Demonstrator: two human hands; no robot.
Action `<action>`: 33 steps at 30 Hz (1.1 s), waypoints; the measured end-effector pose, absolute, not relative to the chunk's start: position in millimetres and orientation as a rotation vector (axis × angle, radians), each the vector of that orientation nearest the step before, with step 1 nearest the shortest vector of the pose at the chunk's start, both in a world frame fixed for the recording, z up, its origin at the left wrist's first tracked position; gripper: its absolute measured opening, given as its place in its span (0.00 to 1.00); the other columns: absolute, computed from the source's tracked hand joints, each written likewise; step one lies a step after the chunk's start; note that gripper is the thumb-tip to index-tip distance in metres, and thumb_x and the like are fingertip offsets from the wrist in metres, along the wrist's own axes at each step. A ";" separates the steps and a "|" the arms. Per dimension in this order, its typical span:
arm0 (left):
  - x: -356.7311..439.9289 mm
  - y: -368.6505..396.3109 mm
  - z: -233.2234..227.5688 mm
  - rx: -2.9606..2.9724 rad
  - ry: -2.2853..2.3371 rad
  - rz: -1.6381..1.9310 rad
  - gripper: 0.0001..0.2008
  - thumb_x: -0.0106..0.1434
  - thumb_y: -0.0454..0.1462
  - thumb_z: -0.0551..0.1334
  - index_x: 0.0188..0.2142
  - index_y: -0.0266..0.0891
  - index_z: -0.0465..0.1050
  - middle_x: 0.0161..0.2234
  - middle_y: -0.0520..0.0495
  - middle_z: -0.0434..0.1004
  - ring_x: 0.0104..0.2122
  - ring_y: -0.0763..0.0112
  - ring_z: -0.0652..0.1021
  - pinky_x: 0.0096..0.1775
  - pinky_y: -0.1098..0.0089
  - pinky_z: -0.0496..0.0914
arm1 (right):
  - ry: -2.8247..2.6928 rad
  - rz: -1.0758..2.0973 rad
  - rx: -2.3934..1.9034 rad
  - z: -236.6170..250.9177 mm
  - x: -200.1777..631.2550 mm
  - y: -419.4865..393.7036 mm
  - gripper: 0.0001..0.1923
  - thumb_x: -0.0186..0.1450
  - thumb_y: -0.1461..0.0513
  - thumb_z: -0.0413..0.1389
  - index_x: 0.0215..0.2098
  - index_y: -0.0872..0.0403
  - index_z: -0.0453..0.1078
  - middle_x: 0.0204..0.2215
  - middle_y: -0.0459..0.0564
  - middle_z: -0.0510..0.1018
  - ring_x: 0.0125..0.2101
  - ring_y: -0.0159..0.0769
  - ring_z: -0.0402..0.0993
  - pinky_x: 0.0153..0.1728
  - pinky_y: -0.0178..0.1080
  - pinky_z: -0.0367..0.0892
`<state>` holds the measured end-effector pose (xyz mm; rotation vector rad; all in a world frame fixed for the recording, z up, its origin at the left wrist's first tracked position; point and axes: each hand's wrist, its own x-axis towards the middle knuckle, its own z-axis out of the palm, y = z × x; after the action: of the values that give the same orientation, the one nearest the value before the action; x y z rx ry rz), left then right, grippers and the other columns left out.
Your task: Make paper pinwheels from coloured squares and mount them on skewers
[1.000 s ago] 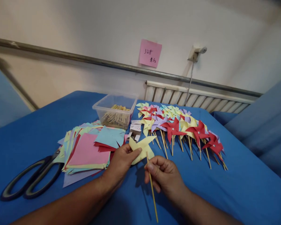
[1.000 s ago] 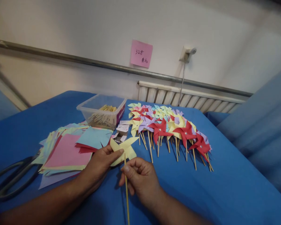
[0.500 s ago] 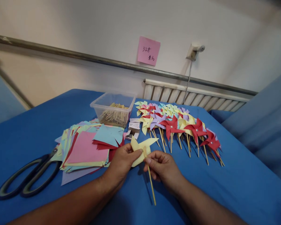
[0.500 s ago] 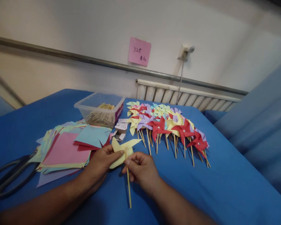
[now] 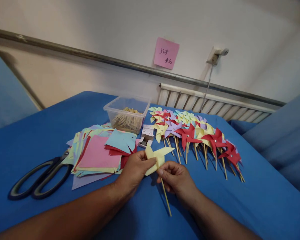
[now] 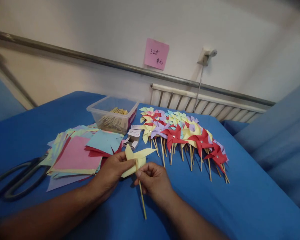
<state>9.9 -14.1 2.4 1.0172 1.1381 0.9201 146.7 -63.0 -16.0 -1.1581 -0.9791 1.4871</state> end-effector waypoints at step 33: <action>9.6 -14.9 2.8 0.944 1.115 0.949 0.11 0.45 0.38 0.70 0.27 0.35 0.73 0.22 0.51 0.77 0.20 0.75 0.72 0.23 0.74 0.64 | -0.901 1.466 -1.167 -14.2 144.4 -61.3 0.21 0.49 0.50 0.66 0.22 0.56 0.65 0.13 0.39 0.70 0.09 0.18 0.50 0.10 0.27 0.44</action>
<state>9.6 -14.9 2.8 0.9438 1.1145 0.9485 144.4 -61.3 -14.2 -1.1673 -0.9009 1.4664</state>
